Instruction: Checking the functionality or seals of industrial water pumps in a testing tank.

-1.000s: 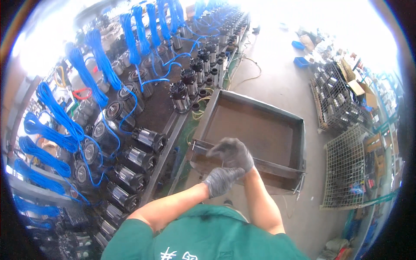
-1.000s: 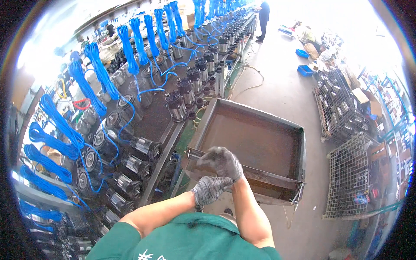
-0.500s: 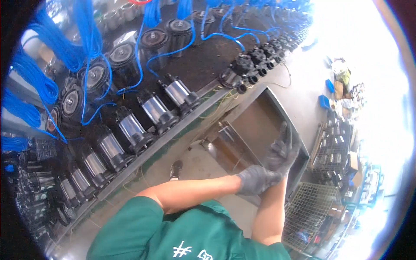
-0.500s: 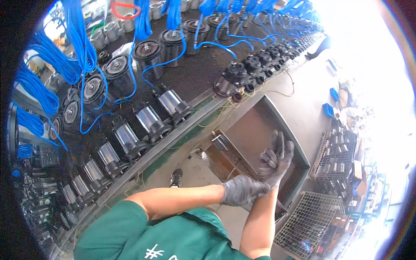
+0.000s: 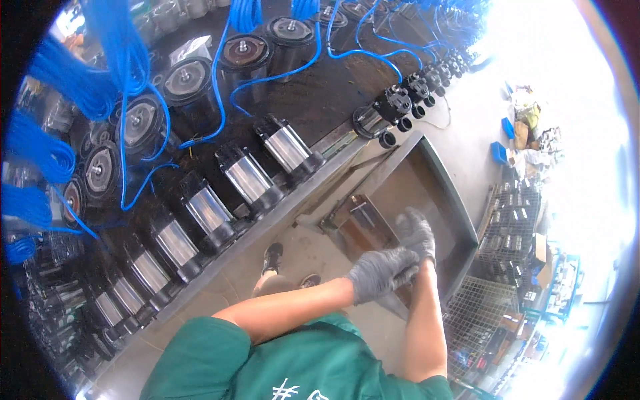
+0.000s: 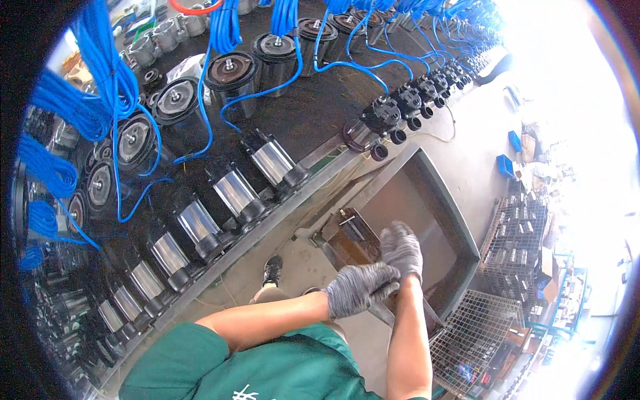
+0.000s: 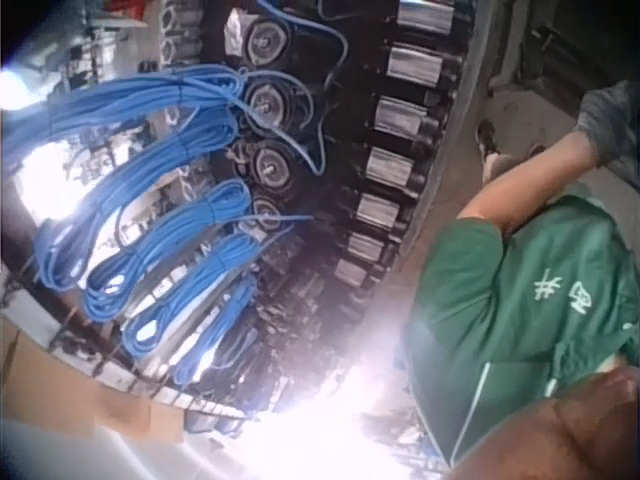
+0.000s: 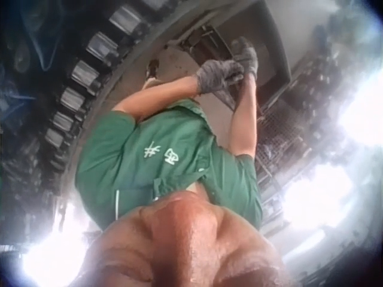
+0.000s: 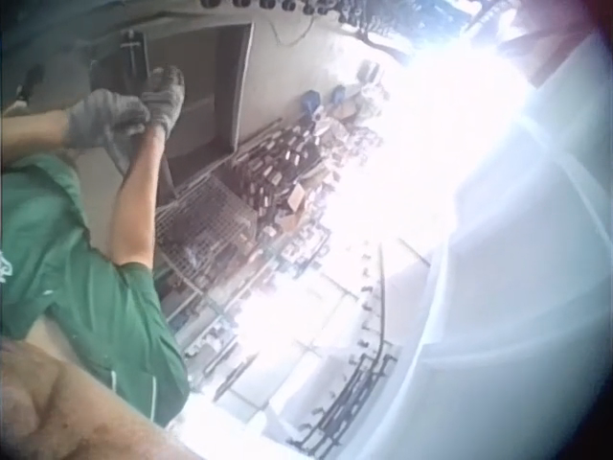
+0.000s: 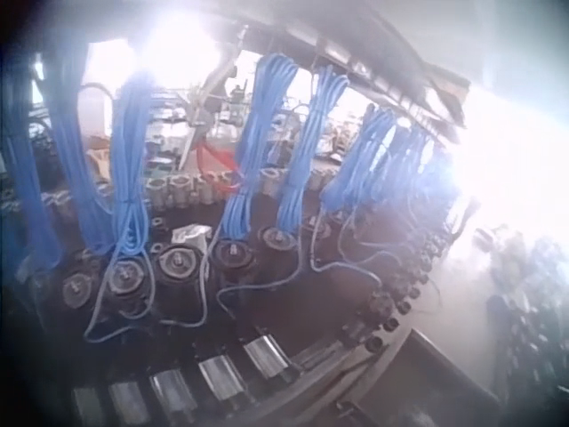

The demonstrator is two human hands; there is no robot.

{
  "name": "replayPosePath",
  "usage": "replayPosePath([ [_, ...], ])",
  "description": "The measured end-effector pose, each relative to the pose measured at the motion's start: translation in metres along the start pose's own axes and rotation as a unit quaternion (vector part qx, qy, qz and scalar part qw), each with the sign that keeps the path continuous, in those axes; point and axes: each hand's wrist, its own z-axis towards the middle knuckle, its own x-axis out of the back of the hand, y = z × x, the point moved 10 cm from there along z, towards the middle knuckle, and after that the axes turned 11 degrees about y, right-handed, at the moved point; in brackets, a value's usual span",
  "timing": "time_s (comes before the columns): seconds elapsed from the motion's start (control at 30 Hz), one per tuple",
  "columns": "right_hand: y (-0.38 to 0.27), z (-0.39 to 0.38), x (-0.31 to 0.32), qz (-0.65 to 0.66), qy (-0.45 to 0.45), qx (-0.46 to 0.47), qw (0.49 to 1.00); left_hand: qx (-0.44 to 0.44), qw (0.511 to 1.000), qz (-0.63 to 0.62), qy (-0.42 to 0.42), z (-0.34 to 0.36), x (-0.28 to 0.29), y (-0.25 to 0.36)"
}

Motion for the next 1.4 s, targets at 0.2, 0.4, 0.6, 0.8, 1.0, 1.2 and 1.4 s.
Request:
replayPosePath([
  [0.2,0.002,-0.024,-0.025,-0.292,-0.224,0.004,0.93,-0.076,0.996,0.013,-0.045,0.021,0.001,0.009],
  [0.4,-0.003,-0.041,-0.02,-0.324,-0.279,-0.008,0.904,0.064,0.975,0.128,-0.172,0.019,-0.017,-0.006],
  [0.6,-0.001,-0.06,-0.003,-0.232,-0.282,-0.048,0.93,0.087,0.96,0.13,-0.231,0.012,-0.051,-0.001],
  [0.8,0.004,-0.077,0.015,0.137,-0.12,-0.086,0.98,0.043,0.947,-0.074,-0.31,-0.014,-0.093,0.039],
  [1.0,0.122,-0.125,0.028,0.57,0.12,-0.307,0.753,-0.015,0.945,0.051,-0.321,-0.014,-0.145,0.02],
  [1.2,0.291,-0.173,0.12,-0.009,0.25,-0.062,0.966,-0.166,0.916,0.354,-0.087,0.079,-0.124,-0.076],
  [1.4,0.415,-0.196,0.099,-0.072,0.191,-0.073,0.976,-0.047,0.803,0.559,-0.202,0.098,-0.163,-0.183],
])
